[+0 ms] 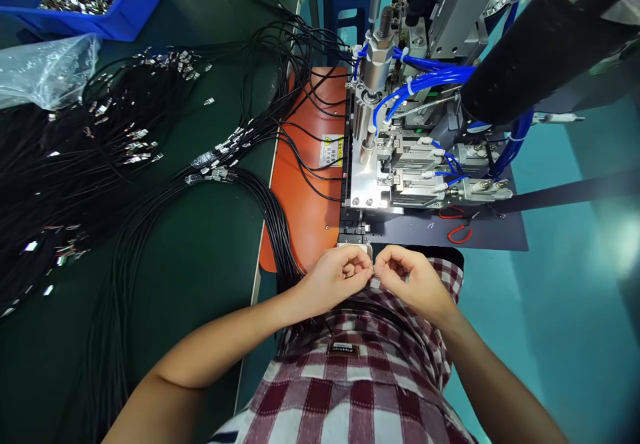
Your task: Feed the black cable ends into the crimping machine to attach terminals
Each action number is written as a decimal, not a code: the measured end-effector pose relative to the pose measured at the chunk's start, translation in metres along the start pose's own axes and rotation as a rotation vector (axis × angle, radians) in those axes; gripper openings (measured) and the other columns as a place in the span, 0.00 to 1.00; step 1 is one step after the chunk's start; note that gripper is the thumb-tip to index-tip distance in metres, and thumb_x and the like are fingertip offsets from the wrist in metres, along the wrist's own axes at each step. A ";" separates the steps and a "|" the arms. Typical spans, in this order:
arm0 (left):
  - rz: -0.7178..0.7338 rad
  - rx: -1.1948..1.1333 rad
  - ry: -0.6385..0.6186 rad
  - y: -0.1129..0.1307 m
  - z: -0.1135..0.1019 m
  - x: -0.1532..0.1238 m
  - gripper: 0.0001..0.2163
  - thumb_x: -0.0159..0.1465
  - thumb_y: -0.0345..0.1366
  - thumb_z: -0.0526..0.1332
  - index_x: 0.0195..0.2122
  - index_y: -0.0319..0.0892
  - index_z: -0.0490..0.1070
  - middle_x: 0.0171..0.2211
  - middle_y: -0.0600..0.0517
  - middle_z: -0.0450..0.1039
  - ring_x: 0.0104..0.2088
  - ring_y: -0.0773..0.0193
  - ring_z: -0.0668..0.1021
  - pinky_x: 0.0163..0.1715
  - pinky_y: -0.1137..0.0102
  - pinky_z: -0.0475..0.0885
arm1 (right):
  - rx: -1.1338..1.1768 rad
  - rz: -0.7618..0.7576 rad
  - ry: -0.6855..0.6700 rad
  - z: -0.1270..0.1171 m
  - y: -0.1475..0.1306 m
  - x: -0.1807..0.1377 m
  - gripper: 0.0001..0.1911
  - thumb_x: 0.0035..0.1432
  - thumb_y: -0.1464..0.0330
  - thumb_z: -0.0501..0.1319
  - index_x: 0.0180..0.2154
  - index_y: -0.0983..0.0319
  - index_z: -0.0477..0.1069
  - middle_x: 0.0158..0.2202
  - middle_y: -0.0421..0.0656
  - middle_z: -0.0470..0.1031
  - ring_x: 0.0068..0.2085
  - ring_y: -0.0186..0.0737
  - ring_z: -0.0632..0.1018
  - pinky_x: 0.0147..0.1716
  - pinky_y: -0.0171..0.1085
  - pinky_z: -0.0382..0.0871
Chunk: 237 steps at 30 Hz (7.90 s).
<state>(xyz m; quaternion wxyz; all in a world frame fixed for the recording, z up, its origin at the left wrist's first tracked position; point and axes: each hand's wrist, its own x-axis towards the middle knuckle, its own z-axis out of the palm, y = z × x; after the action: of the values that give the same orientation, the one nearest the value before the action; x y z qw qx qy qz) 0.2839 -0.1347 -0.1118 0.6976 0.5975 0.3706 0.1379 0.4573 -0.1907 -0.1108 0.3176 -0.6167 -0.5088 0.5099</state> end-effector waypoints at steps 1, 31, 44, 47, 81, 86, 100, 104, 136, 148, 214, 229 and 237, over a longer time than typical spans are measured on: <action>-0.005 0.004 -0.005 0.000 0.000 0.000 0.05 0.61 0.35 0.58 0.32 0.39 0.67 0.24 0.58 0.61 0.21 0.73 0.60 0.20 0.77 0.54 | -0.002 0.002 -0.003 0.000 0.000 0.000 0.06 0.55 0.73 0.57 0.26 0.61 0.67 0.23 0.37 0.67 0.25 0.33 0.66 0.24 0.33 0.58; -0.122 -0.226 0.102 0.006 -0.003 0.004 0.11 0.60 0.42 0.62 0.30 0.39 0.64 0.15 0.62 0.56 0.15 0.76 0.57 0.15 0.77 0.49 | 0.042 -0.089 0.266 0.027 0.005 -0.002 0.07 0.62 0.66 0.58 0.30 0.60 0.68 0.29 0.41 0.72 0.29 0.36 0.71 0.30 0.35 0.66; -0.148 -0.280 0.138 0.007 -0.005 0.006 0.12 0.60 0.42 0.62 0.30 0.39 0.64 0.15 0.62 0.57 0.14 0.77 0.58 0.14 0.78 0.50 | 0.244 0.008 0.254 0.021 0.003 0.003 0.08 0.56 0.63 0.64 0.35 0.61 0.75 0.27 0.40 0.74 0.25 0.34 0.71 0.24 0.34 0.65; -0.147 -0.289 0.129 0.006 -0.005 0.007 0.11 0.60 0.41 0.62 0.30 0.39 0.64 0.15 0.62 0.57 0.14 0.77 0.57 0.15 0.78 0.50 | 0.197 -0.041 0.290 0.024 0.003 0.003 0.06 0.56 0.65 0.64 0.33 0.61 0.75 0.28 0.41 0.75 0.26 0.34 0.70 0.25 0.34 0.65; 0.384 1.120 0.109 -0.009 -0.043 0.023 0.17 0.67 0.28 0.50 0.54 0.45 0.68 0.35 0.50 0.65 0.32 0.67 0.73 0.29 0.74 0.71 | 0.266 0.062 0.222 0.006 0.025 0.047 0.10 0.55 0.62 0.61 0.28 0.62 0.68 0.22 0.36 0.64 0.23 0.32 0.64 0.23 0.34 0.58; 0.352 1.247 0.093 -0.009 -0.046 0.026 0.18 0.66 0.28 0.51 0.56 0.47 0.68 0.36 0.50 0.65 0.32 0.67 0.73 0.29 0.75 0.71 | 0.261 0.084 0.231 0.008 0.029 0.050 0.10 0.55 0.62 0.61 0.28 0.61 0.68 0.22 0.36 0.65 0.23 0.32 0.64 0.22 0.33 0.57; 0.282 1.332 0.113 -0.009 -0.041 0.026 0.18 0.67 0.29 0.52 0.56 0.50 0.68 0.37 0.50 0.66 0.31 0.66 0.74 0.27 0.75 0.69 | 0.287 0.100 0.241 0.010 0.030 0.052 0.09 0.54 0.63 0.62 0.29 0.62 0.69 0.24 0.37 0.65 0.24 0.32 0.63 0.23 0.34 0.57; 0.290 1.351 0.118 -0.011 -0.041 0.026 0.18 0.67 0.30 0.52 0.56 0.49 0.68 0.37 0.50 0.65 0.31 0.66 0.73 0.26 0.75 0.68 | 0.292 0.096 0.250 0.010 0.030 0.052 0.08 0.54 0.64 0.61 0.29 0.62 0.68 0.25 0.37 0.66 0.24 0.32 0.63 0.23 0.34 0.56; 0.384 1.355 0.187 -0.005 -0.036 0.025 0.17 0.70 0.30 0.46 0.51 0.45 0.71 0.32 0.48 0.68 0.26 0.66 0.71 0.26 0.73 0.68 | 0.041 0.067 0.415 0.028 0.028 0.046 0.09 0.61 0.62 0.56 0.31 0.59 0.65 0.25 0.38 0.66 0.24 0.34 0.65 0.23 0.34 0.59; 0.375 1.430 0.158 -0.006 -0.037 0.025 0.15 0.68 0.31 0.50 0.52 0.46 0.71 0.34 0.49 0.68 0.26 0.66 0.72 0.24 0.73 0.67 | 0.124 0.041 0.413 0.017 0.031 0.043 0.09 0.58 0.61 0.61 0.37 0.61 0.71 0.28 0.40 0.69 0.26 0.34 0.67 0.24 0.34 0.62; 0.350 1.376 0.129 -0.007 -0.036 0.027 0.11 0.68 0.34 0.53 0.48 0.42 0.71 0.37 0.50 0.74 0.33 0.63 0.76 0.28 0.71 0.69 | 0.161 0.084 0.421 0.037 0.030 0.030 0.11 0.55 0.60 0.64 0.31 0.62 0.72 0.21 0.37 0.65 0.21 0.31 0.62 0.20 0.33 0.56; 0.383 1.388 0.176 -0.010 -0.039 0.027 0.12 0.66 0.30 0.54 0.49 0.44 0.72 0.39 0.48 0.72 0.34 0.62 0.74 0.29 0.71 0.68 | 0.431 0.100 0.322 0.022 0.048 0.052 0.08 0.52 0.63 0.62 0.28 0.61 0.70 0.19 0.34 0.64 0.19 0.30 0.62 0.19 0.32 0.55; 0.267 1.483 0.199 0.003 -0.005 0.009 0.20 0.63 0.22 0.48 0.57 0.32 0.64 0.43 0.40 0.70 0.41 0.55 0.71 0.38 0.63 0.71 | 0.430 0.081 0.229 0.016 0.051 0.052 0.13 0.54 0.58 0.62 0.29 0.61 0.69 0.20 0.35 0.65 0.20 0.31 0.65 0.22 0.34 0.59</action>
<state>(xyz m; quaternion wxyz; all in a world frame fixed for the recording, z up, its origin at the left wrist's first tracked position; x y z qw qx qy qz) 0.2873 -0.1249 -0.1121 0.0538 0.9345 0.3518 -0.0108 0.4552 -0.1572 -0.1776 0.4764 -0.6086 -0.3244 0.5453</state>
